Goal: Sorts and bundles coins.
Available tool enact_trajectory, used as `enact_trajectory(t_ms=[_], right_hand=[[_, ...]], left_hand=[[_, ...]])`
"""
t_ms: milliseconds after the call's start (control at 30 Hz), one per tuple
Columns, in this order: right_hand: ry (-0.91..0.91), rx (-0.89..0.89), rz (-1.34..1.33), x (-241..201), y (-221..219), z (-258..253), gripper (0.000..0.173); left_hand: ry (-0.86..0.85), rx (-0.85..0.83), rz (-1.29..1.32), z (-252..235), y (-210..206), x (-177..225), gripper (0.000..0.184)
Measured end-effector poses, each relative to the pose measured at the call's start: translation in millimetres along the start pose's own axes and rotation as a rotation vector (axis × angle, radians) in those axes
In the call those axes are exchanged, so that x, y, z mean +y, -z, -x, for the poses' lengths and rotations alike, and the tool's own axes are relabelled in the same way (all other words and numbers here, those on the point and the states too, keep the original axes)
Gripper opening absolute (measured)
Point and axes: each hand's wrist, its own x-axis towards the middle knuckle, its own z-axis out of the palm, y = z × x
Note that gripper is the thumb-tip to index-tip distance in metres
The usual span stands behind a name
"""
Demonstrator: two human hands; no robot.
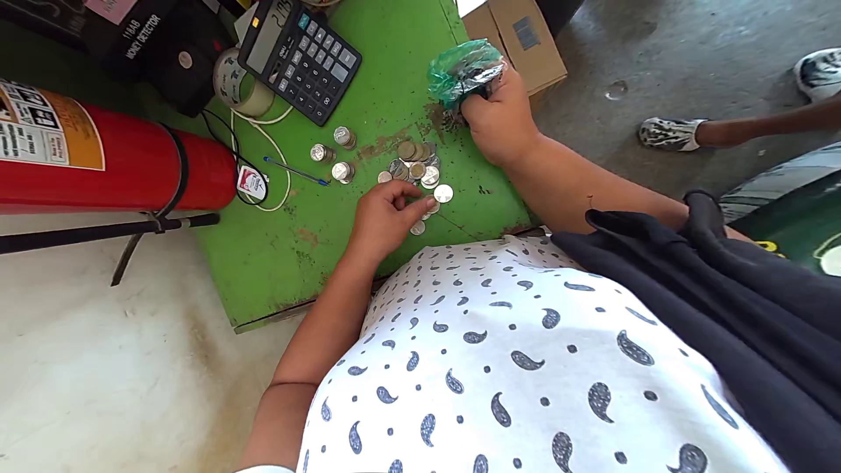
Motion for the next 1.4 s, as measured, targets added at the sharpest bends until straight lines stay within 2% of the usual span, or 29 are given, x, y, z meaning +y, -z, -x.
enact_trajectory(t_ms=[67, 167, 267, 367, 500, 567, 667, 733, 800, 867, 967, 1033, 1133, 1200, 1267, 1333, 1400], right_hand=[[-0.014, 0.000, 0.009, -1, 0, 0, 0.036], [-0.008, 0.005, 0.013, -2, 0, 0, 0.036], [-0.003, 0.003, 0.004, -2, 0, 0, 0.036], [-0.003, 0.001, 0.003, -2, 0, 0, 0.036], [-0.003, -0.004, 0.009, -2, 0, 0, 0.036], [-0.016, -0.007, 0.015, -2, 0, 0, 0.037], [-0.019, -0.009, 0.018, -3, 0, 0, 0.037], [-0.012, -0.016, 0.020, -2, 0, 0, 0.036], [-0.009, -0.014, 0.025, -2, -1, -1, 0.036], [-0.014, -0.008, 0.025, -2, -1, 0, 0.036], [-0.012, -0.006, 0.018, -3, -1, 0, 0.037], [-0.007, -0.001, 0.011, -3, -1, 1, 0.036], [-0.007, 0.004, 0.020, -5, 0, 2, 0.036], [-0.010, 0.000, 0.019, -5, 0, 1, 0.036], [-0.013, -0.006, 0.008, -4, -1, 1, 0.037], [-0.006, -0.004, -0.003, -3, -1, 1, 0.037], [0.006, -0.005, -0.004, -2, -1, 0, 0.036]], left_hand=[[-0.044, 0.007, -0.224, -2, -5, 4, 0.033], [-0.040, -0.025, -0.306, -5, -9, 7, 0.029], [0.001, -0.069, -0.149, -7, -5, 3, 0.021], [0.028, -0.126, 0.177, -5, 2, -6, 0.010], [0.160, -0.140, 0.447, 4, 10, -2, 0.014], [0.129, -0.120, 0.390, 5, 10, -5, 0.021], [0.019, -0.058, 0.089, 4, 4, -8, 0.020], [-0.037, -0.025, -0.111, 3, -3, -5, 0.026], [-0.065, -0.016, -0.224, 1, -10, -2, 0.027], [-0.060, -0.026, -0.240, -2, -14, 1, 0.022], [-0.008, -0.101, -0.132, -6, -4, 3, 0.018], [0.018, -0.192, -0.066, -4, 7, 0, 0.018], [0.018, -0.285, -0.138, 6, 15, -4, 0.024], [-0.045, -0.244, -0.232, 14, 12, -9, 0.027], [-0.102, -0.192, -0.275, 21, 6, -13, 0.022], [-0.106, -0.174, -0.290, 24, 2, -13, 0.015], [-0.079, -0.161, -0.302, 25, -1, -11, 0.016]])
